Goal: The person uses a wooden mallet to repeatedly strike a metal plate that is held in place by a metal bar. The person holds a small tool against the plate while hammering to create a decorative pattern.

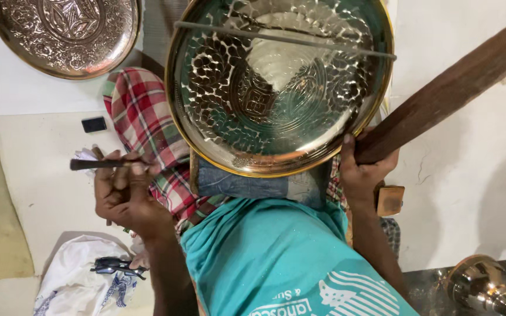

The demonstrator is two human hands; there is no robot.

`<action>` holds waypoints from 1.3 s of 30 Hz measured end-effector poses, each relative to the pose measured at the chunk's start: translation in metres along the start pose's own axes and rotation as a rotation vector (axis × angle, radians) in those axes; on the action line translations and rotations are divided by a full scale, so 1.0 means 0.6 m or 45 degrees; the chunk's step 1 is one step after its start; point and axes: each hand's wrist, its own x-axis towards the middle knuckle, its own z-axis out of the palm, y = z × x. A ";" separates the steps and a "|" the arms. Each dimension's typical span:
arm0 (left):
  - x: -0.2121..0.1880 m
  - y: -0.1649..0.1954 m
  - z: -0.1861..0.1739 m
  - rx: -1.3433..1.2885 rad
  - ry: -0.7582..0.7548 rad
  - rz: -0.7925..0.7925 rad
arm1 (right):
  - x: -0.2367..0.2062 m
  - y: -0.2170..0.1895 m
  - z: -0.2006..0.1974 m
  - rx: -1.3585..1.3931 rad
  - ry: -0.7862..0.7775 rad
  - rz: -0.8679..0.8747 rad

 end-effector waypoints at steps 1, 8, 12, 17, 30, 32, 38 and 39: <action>-0.006 0.006 0.021 -0.028 -0.117 0.063 | -0.009 -0.006 0.004 -0.060 0.005 -0.018; -0.027 0.020 0.182 0.178 -1.052 -0.224 | -0.029 -0.015 0.028 -0.103 0.111 0.148; -0.031 0.009 0.224 0.191 -1.308 -0.358 | -0.022 -0.003 0.027 -0.231 0.102 0.082; -0.049 -0.021 0.235 0.429 -1.343 -0.205 | -0.017 0.017 -0.001 -0.374 0.040 0.072; -0.067 -0.037 0.256 0.589 -1.433 -0.083 | 0.063 0.056 -0.141 -0.382 -0.782 -0.004; -0.076 -0.032 0.262 0.546 -1.374 -0.149 | 0.072 0.056 -0.143 -0.399 -0.865 0.247; -0.100 -0.032 0.261 0.582 -1.251 -0.137 | 0.136 0.008 -0.139 -0.209 -0.892 0.208; -0.102 -0.035 0.259 0.587 -1.233 -0.127 | 0.152 -0.005 -0.138 -0.343 -1.051 0.331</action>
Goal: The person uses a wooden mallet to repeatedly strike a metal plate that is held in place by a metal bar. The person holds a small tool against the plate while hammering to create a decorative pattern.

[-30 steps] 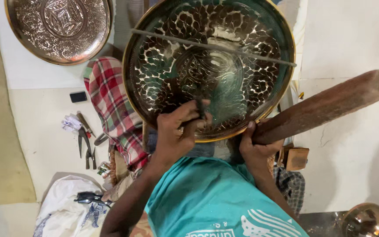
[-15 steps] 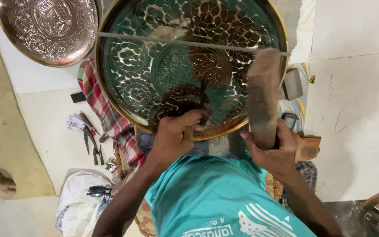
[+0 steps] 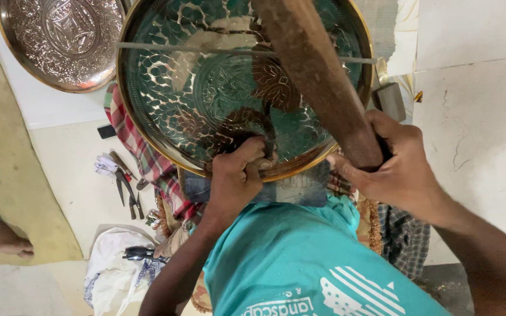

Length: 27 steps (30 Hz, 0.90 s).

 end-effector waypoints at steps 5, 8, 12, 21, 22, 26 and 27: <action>-0.009 -0.015 0.004 0.075 0.025 0.028 | 0.030 -0.040 -0.049 -0.695 -0.438 0.009; -0.011 -0.017 0.005 0.068 0.017 -0.020 | 0.033 -0.038 -0.035 -0.333 -0.419 0.207; -0.012 -0.015 0.005 0.088 0.017 -0.028 | 0.025 -0.026 -0.032 -0.454 -0.428 -0.040; -0.013 -0.023 0.003 0.137 0.026 0.042 | 0.014 -0.018 -0.025 -0.376 -0.433 0.221; -0.013 -0.024 0.002 0.188 0.041 0.085 | 0.013 -0.018 -0.020 -0.485 -0.477 0.192; -0.012 -0.020 -0.002 0.041 -0.042 -0.015 | 0.011 -0.023 -0.017 0.000 -0.317 0.188; -0.011 -0.019 -0.004 0.058 -0.049 -0.010 | 0.011 -0.023 -0.018 -0.180 -0.359 0.176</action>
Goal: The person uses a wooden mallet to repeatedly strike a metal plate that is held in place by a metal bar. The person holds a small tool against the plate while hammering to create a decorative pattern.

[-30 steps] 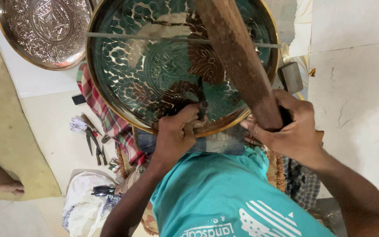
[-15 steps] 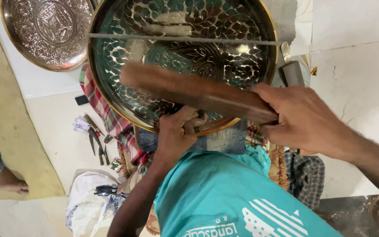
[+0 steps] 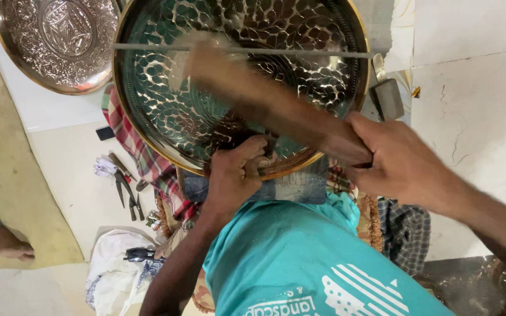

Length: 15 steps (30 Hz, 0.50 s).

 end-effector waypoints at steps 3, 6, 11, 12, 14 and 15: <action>0.004 0.005 -0.003 0.016 -0.012 0.032 | 0.003 0.006 -0.006 -0.280 -0.023 0.002; 0.005 0.008 -0.004 0.017 -0.074 -0.062 | 0.008 0.016 0.001 -0.119 0.003 -0.072; 0.007 0.005 -0.003 0.024 -0.035 0.012 | 0.005 0.033 0.010 -0.307 0.004 -0.203; 0.007 0.004 -0.003 0.005 -0.037 0.000 | 0.003 0.036 0.011 -0.197 0.003 -0.115; 0.009 0.001 -0.005 -0.003 -0.046 0.011 | -0.001 0.040 0.014 0.029 0.004 0.060; 0.009 0.000 -0.006 0.004 -0.053 0.029 | -0.002 0.042 0.015 -0.067 -0.002 0.021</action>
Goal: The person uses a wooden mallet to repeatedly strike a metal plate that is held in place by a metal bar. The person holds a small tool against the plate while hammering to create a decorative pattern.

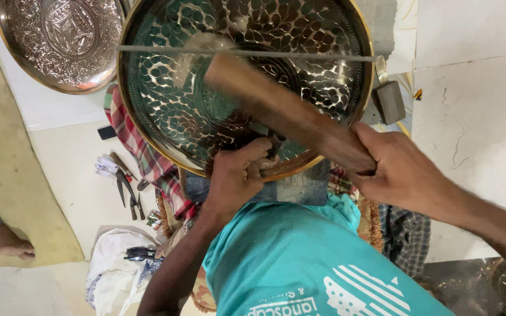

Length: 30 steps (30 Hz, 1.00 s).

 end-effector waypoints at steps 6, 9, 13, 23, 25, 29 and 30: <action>0.001 -0.003 -0.007 0.074 -0.054 -0.019 | 0.001 0.015 0.017 -0.050 0.151 -0.204; 0.001 -0.004 -0.011 0.080 -0.102 -0.105 | 0.003 0.021 0.019 -0.213 0.085 -0.045; 0.000 -0.004 -0.016 0.023 -0.100 0.045 | 0.001 0.020 0.019 0.000 0.112 -0.141; 0.004 -0.008 -0.019 0.099 -0.144 0.025 | -0.011 0.011 0.035 -0.169 0.070 0.034; 0.003 -0.007 -0.023 0.094 -0.116 0.113 | -0.014 0.017 0.044 0.083 0.225 -0.128; 0.004 -0.007 -0.029 0.092 -0.199 0.055 | -0.018 0.032 0.061 -0.053 0.239 -0.057; 0.004 -0.008 -0.030 0.111 -0.192 0.090 | -0.019 0.035 0.064 -0.045 0.234 -0.053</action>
